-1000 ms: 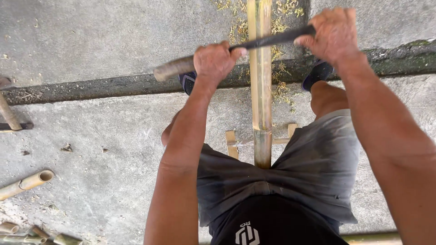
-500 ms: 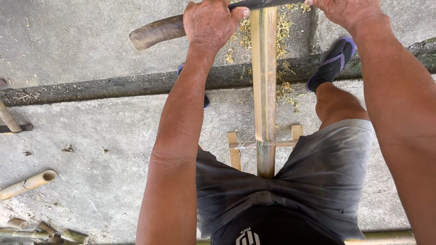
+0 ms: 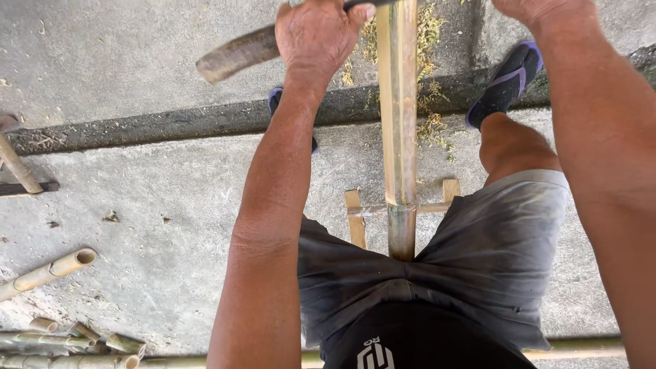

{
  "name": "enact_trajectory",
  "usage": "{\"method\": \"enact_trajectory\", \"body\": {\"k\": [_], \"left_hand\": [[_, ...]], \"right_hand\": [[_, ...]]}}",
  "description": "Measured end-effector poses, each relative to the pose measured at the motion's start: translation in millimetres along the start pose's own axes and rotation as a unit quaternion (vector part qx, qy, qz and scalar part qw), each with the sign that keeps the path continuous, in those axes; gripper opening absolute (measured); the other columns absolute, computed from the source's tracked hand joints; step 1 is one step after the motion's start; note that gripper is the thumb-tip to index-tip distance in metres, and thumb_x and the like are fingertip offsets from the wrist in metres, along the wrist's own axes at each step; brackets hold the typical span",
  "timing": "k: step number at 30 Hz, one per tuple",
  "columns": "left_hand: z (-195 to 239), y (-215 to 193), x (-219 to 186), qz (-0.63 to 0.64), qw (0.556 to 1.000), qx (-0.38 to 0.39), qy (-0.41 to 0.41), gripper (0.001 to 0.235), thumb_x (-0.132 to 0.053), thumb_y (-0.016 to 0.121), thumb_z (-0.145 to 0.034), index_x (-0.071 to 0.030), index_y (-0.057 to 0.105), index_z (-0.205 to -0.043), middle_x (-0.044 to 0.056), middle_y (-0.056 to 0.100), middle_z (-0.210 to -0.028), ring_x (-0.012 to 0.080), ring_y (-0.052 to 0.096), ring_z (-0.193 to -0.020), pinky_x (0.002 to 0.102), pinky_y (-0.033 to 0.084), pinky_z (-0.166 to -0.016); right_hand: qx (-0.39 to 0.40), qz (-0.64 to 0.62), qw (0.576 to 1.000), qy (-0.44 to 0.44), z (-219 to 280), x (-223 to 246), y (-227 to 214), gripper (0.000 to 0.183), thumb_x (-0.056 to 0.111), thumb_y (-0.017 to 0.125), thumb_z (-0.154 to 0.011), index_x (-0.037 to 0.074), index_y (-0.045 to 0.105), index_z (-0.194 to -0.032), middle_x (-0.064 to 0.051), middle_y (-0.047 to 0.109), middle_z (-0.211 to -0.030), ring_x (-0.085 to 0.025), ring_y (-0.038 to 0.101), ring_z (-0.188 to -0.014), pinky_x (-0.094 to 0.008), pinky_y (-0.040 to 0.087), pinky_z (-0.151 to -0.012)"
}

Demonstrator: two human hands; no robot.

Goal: The person is using a machete to scrape the outer layer off of a bamboo pole held between their legs.

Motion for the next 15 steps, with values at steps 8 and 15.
{"method": "enact_trajectory", "body": {"k": [8, 15], "left_hand": [[44, -4, -16, -0.017, 0.995, 0.093, -0.008, 0.067, -0.076, 0.038, -0.094, -0.019, 0.069, -0.075, -0.007, 0.048, -0.046, 0.0097, 0.044, -0.041, 0.04, 0.042, -0.054], [92, -8, -28, -0.006, 0.993, 0.116, -0.022, 0.066, -0.075, 0.041, -0.093, -0.018, 0.07, -0.075, -0.005, 0.051, -0.047, 0.0122, 0.049, -0.042, 0.041, 0.043, -0.057]], "right_hand": [[-0.261, 0.26, 0.893, -0.26, -14, -24, 10, 0.076, 0.082, 0.043, -0.103, 0.013, 0.071, -0.12, -0.01, 0.07, -0.095, -0.026, 0.067, -0.092, -0.043, 0.051, -0.073], [-0.269, 0.247, 0.888, -0.281, 28, -44, 41, 0.073, 0.079, 0.041, -0.102, 0.015, 0.073, -0.111, -0.007, 0.065, -0.099, -0.025, 0.056, -0.121, -0.047, 0.035, -0.109]]}}
Point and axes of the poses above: each hand's wrist, its own z-axis away from the middle knuckle, its own y-axis out of the palm, x = y × z, the point moved 9 cm from there along -z, towards the middle knuckle
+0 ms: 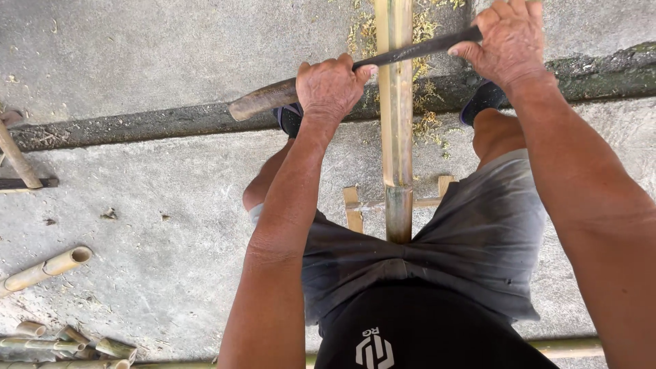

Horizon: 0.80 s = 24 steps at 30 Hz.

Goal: The person is using a machete to scrape the outer layer off of a bamboo pole held between their legs.

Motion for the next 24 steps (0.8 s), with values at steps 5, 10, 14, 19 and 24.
{"method": "enact_trajectory", "body": {"k": [5, 10, 14, 19, 24], "left_hand": [[37, 0, -10, 0.013, 1.0, 0.014, 0.003, 0.062, -0.072, 0.047, -0.092, -0.017, 0.07, -0.074, -0.002, 0.059, -0.052, 0.0159, 0.058, -0.048, 0.044, 0.045, -0.061], [70, 7, -16, 0.027, 1.0, 0.001, 0.012, 0.062, -0.071, 0.049, -0.091, -0.016, 0.07, -0.074, 0.0, 0.063, -0.056, 0.0202, 0.061, -0.052, 0.045, 0.046, -0.063], [100, 14, -22, 0.036, 0.998, -0.035, 0.025, 0.062, -0.071, 0.048, -0.091, -0.016, 0.069, -0.072, 0.003, 0.064, -0.057, 0.0233, 0.063, -0.054, 0.045, 0.046, -0.063], [136, 25, -31, 0.04, 0.999, 0.026, 0.019, 0.066, -0.072, 0.043, -0.094, -0.014, 0.067, -0.073, 0.003, 0.063, -0.056, 0.0236, 0.062, -0.051, 0.045, 0.045, -0.06], [181, 55, -37, 0.057, 0.994, 0.091, 0.013, 0.068, -0.072, 0.04, -0.097, -0.014, 0.067, -0.071, 0.002, 0.062, -0.055, 0.0219, 0.06, -0.048, 0.044, 0.045, -0.056]], "right_hand": [[0.044, 0.005, 0.999, 0.002, 36, 17, 4, 0.078, 0.082, 0.043, -0.105, 0.012, 0.075, -0.112, -0.006, 0.064, -0.097, -0.023, 0.054, -0.109, -0.044, 0.032, -0.108], [0.06, -0.032, 0.997, 0.023, 69, 37, -10, 0.079, 0.085, 0.046, -0.102, 0.012, 0.076, -0.108, -0.007, 0.065, -0.098, -0.025, 0.055, -0.11, -0.045, 0.033, -0.109], [0.058, -0.075, 0.995, 0.037, 95, 48, -18, 0.079, 0.085, 0.048, -0.099, 0.011, 0.075, -0.108, -0.006, 0.065, -0.1, -0.025, 0.055, -0.111, -0.045, 0.035, -0.108], [0.106, -0.085, 0.99, 0.041, 131, 66, -17, 0.076, 0.082, 0.046, -0.097, 0.013, 0.075, -0.106, -0.007, 0.066, -0.099, -0.025, 0.057, -0.106, -0.043, 0.037, -0.101], [0.093, -0.097, 0.99, 0.028, 176, 84, -21, 0.073, 0.081, 0.048, -0.096, 0.014, 0.074, -0.105, -0.007, 0.066, -0.102, -0.025, 0.058, -0.108, -0.042, 0.038, -0.101]]}}
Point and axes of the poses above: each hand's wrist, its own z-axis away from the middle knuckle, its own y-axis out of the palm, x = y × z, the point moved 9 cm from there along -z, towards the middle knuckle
